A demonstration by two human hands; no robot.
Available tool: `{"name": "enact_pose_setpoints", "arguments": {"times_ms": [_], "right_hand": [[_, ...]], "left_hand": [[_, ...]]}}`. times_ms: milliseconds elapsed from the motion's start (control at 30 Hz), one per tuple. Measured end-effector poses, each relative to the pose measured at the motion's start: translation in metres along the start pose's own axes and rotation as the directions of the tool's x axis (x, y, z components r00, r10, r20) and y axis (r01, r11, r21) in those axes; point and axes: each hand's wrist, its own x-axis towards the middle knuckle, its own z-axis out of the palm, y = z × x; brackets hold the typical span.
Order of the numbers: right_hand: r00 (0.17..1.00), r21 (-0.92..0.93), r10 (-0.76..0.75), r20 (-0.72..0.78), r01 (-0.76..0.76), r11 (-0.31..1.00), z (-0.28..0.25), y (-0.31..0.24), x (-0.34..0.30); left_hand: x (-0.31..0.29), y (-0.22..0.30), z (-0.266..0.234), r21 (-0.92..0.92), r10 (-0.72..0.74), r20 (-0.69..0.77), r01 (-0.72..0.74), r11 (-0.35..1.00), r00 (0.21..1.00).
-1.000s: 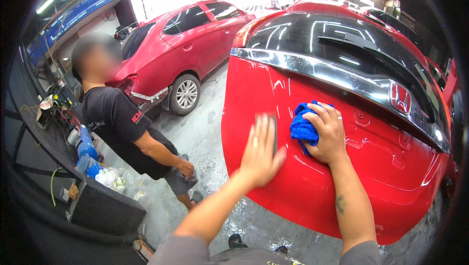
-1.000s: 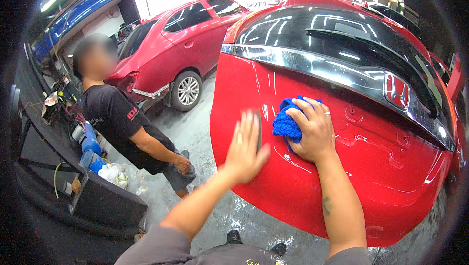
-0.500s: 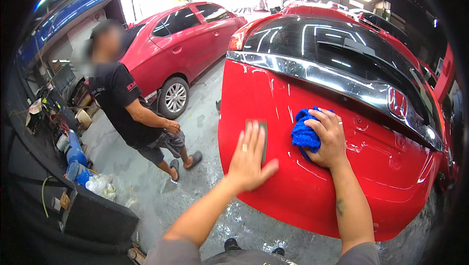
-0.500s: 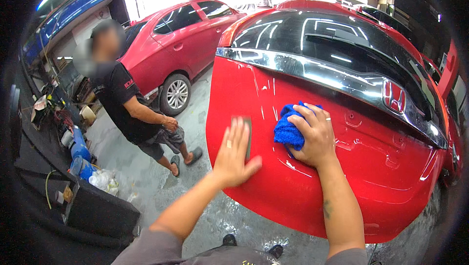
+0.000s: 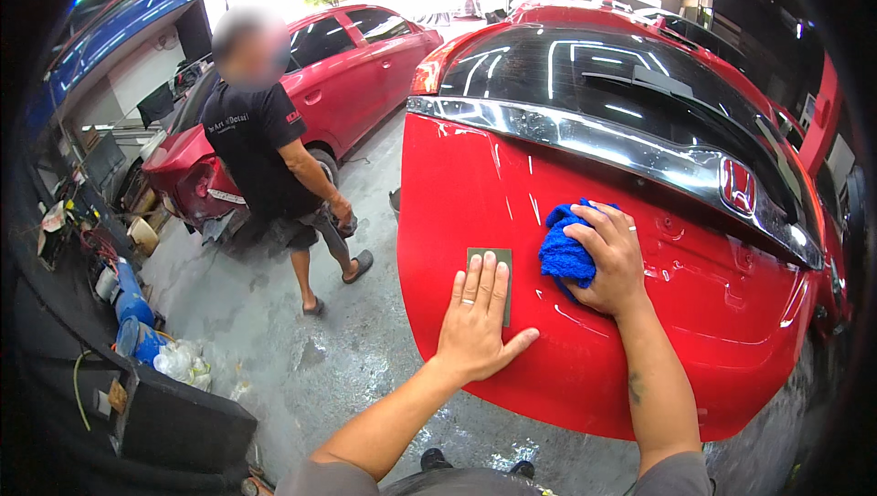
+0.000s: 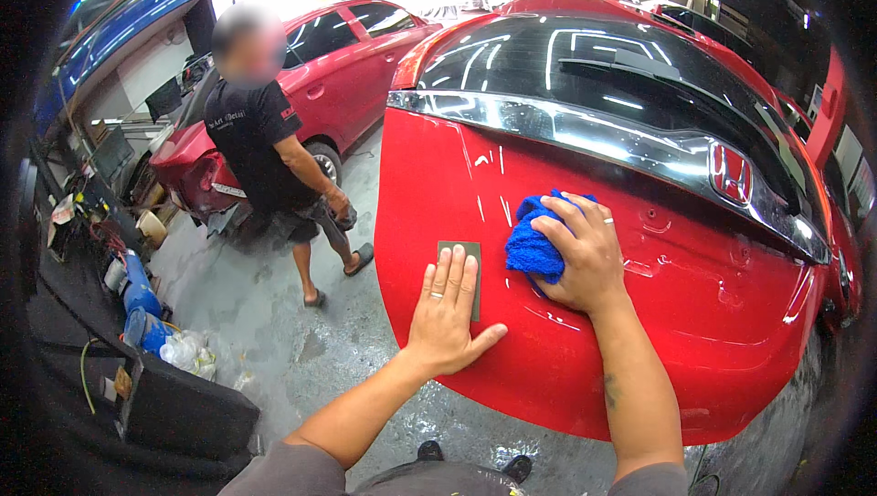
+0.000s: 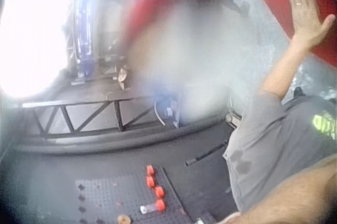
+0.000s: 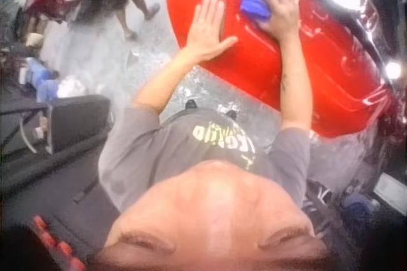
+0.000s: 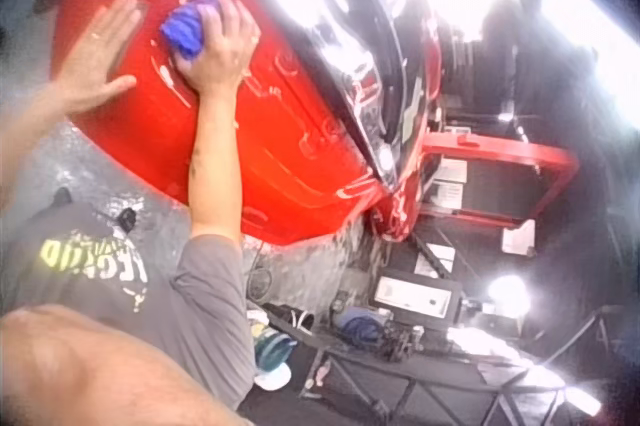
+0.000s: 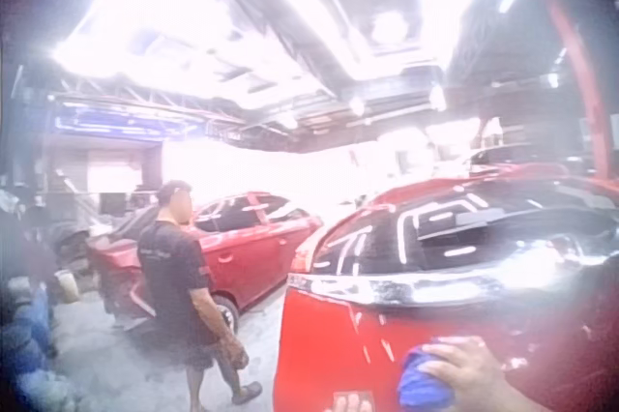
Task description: The person uses a blue cloth and a small abrasive pad to rub the rear trunk lid of a red car. They repeatedly wipe the surface in circular and linear motions, occasionally dipping the cloth into a bucket of water to wet it before resuming polishing.
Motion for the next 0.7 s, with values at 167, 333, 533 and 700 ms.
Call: {"name": "enact_pose_setpoints", "arguments": {"times_ms": [167,333,533,700], "right_hand": [[0.999,0.004,-0.044,-0.03,0.044,0.999,0.004,-0.006,0.015],[1.0,-0.009,-0.014,-0.009,0.014,1.0,0.002,0.003,0.003],[1.0,0.008,-0.001,0.006,0.001,1.0,0.0,0.003,-0.001],[0.999,0.036,-0.032,-0.024,0.033,0.999,0.005,-0.006,0.014]], "left_hand": [[0.159,-0.08,-0.039,0.12,-0.139,-0.196,0.165,0.979,0.971],[0.096,-0.018,0.004,0.096,-0.074,-0.236,0.099,0.991,0.969],[0.051,-0.006,-0.007,0.072,-0.088,-0.054,0.092,0.993,0.995],[0.177,-0.121,-0.055,0.051,-0.255,-0.223,0.273,0.961,0.941]]}}
